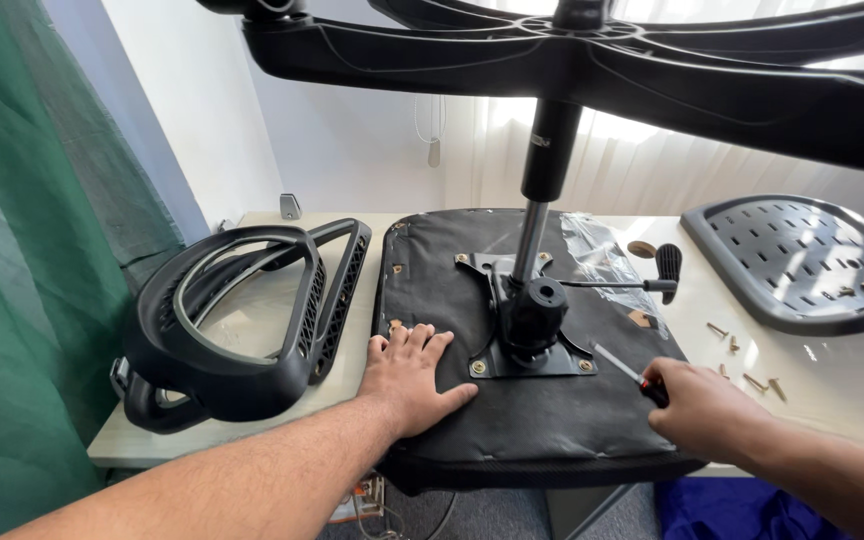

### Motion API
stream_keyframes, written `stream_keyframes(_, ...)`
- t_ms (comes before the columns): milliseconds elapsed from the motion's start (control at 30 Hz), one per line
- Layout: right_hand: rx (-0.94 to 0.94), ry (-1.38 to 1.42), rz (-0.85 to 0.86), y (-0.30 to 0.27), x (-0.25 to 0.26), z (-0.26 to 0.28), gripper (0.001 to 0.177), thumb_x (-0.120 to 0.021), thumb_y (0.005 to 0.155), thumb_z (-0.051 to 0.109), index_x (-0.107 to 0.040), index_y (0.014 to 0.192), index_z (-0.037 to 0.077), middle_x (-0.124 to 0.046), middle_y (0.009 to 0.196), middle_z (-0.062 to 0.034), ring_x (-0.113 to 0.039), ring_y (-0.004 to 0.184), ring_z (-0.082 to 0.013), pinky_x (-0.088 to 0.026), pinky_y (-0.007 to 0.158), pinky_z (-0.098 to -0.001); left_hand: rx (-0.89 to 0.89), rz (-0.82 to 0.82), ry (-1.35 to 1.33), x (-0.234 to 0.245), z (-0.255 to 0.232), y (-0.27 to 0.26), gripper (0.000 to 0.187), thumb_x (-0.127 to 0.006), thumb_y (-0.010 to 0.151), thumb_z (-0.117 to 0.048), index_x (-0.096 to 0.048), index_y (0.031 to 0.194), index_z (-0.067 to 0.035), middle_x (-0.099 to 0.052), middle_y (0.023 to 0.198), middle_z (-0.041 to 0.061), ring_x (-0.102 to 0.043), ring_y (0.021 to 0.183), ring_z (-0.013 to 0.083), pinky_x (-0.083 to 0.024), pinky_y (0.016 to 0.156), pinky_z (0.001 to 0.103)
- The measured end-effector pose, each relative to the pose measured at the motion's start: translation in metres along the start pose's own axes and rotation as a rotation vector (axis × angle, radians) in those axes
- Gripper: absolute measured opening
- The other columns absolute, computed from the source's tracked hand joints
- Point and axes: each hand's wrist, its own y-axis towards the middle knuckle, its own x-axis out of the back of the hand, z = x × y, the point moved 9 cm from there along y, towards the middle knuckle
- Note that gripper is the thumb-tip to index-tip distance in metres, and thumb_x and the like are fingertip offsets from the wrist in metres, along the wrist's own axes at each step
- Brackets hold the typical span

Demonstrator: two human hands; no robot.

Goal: The person uses a screwdriver to remove screws from the underside of an office chair seat, detaching the armrests and the central gas lift mechanism. The removed parts and screws are placed on the table.

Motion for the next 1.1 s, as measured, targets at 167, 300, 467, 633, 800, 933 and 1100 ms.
stream_keyframes(167,-0.2,0.446,0.337,-0.04,0.002,0.019,0.065,-0.067,0.085,-0.001,-0.059,0.145,0.021,-0.072,0.117,-0.0128,-0.069,0.083,-0.0252,-0.06,0.074,-0.0416,-0.017,-0.012,-0.061,0.002,0.003,0.003,0.101,-0.047,0.085,-0.084,-0.019,0.164,-0.028,-0.016,0.171,0.002,-0.003,0.16,0.0242,-0.005,0.131,0.049)
stream_keyframes(300,0.026,0.8,0.482,-0.049,0.021,0.066,0.078,-0.074,0.076,-0.002,-0.045,0.146,0.018,-0.063,0.124,-0.0133,-0.069,0.088,-0.0193,-0.062,0.073,-0.0358,-0.018,0.016,-0.046,-0.004,0.003,0.008,0.103,-0.042,0.083,-0.089,-0.008,0.164,-0.034,0.004,0.173,0.001,0.012,0.159,0.0238,0.005,0.128,0.057)
stream_keyframes(467,-0.029,0.735,0.339,-0.031,0.033,0.097,0.051,-0.078,0.082,0.003,-0.059,0.129,-0.003,-0.076,0.112,-0.0201,-0.073,0.093,-0.0216,-0.058,0.075,-0.0351,0.029,0.088,-0.04,-0.005,0.004,0.007,0.103,-0.042,0.082,-0.09,-0.004,0.164,-0.04,0.008,0.175,-0.004,0.013,0.16,0.0212,0.0,0.127,0.066)
stream_keyframes(633,0.006,0.701,0.177,-0.022,0.052,0.122,0.029,-0.076,0.077,0.004,-0.076,0.107,0.004,-0.079,0.093,-0.0126,-0.075,0.086,-0.0194,-0.059,0.08,-0.0288,0.033,0.066,-0.063,0.0,0.003,0.004,0.106,-0.046,0.079,-0.091,-0.006,0.164,-0.04,0.006,0.175,-0.005,0.01,0.16,0.0196,-0.005,0.127,0.065)
stream_keyframes(800,0.111,0.639,-0.042,-0.027,0.078,0.14,0.03,-0.079,0.084,0.022,-0.068,0.105,0.005,-0.078,0.088,-0.013,-0.075,0.079,-0.0191,-0.061,0.074,-0.0346,0.029,0.053,-0.06,0.0,0.004,0.006,0.106,-0.046,0.079,-0.091,-0.007,0.164,-0.04,0.005,0.175,-0.005,0.009,0.16,0.0202,-0.005,0.127,0.065)
stream_keyframes(933,0.212,0.34,-0.201,-0.03,0.094,0.168,0.029,-0.073,0.094,0.035,-0.067,0.106,0.01,-0.075,0.089,-0.012,-0.072,0.079,-0.0202,-0.058,0.074,-0.0376,0.028,0.046,-0.041,-0.001,0.004,0.006,0.105,-0.045,0.08,-0.092,-0.007,0.164,-0.04,0.005,0.174,-0.005,0.009,0.16,0.0206,-0.005,0.127,0.065)
stream_keyframes(1100,0.235,0.362,-0.169,-0.024,0.091,0.196,0.027,-0.063,0.099,0.033,-0.061,0.111,0.009,-0.075,0.09,-0.011,-0.073,0.08,-0.0205,-0.057,0.073,-0.0411,0.042,0.038,-0.044,0.002,0.004,0.003,0.106,-0.046,0.079,-0.092,-0.007,0.164,-0.041,0.005,0.175,-0.006,0.008,0.16,0.0199,-0.005,0.128,0.063)
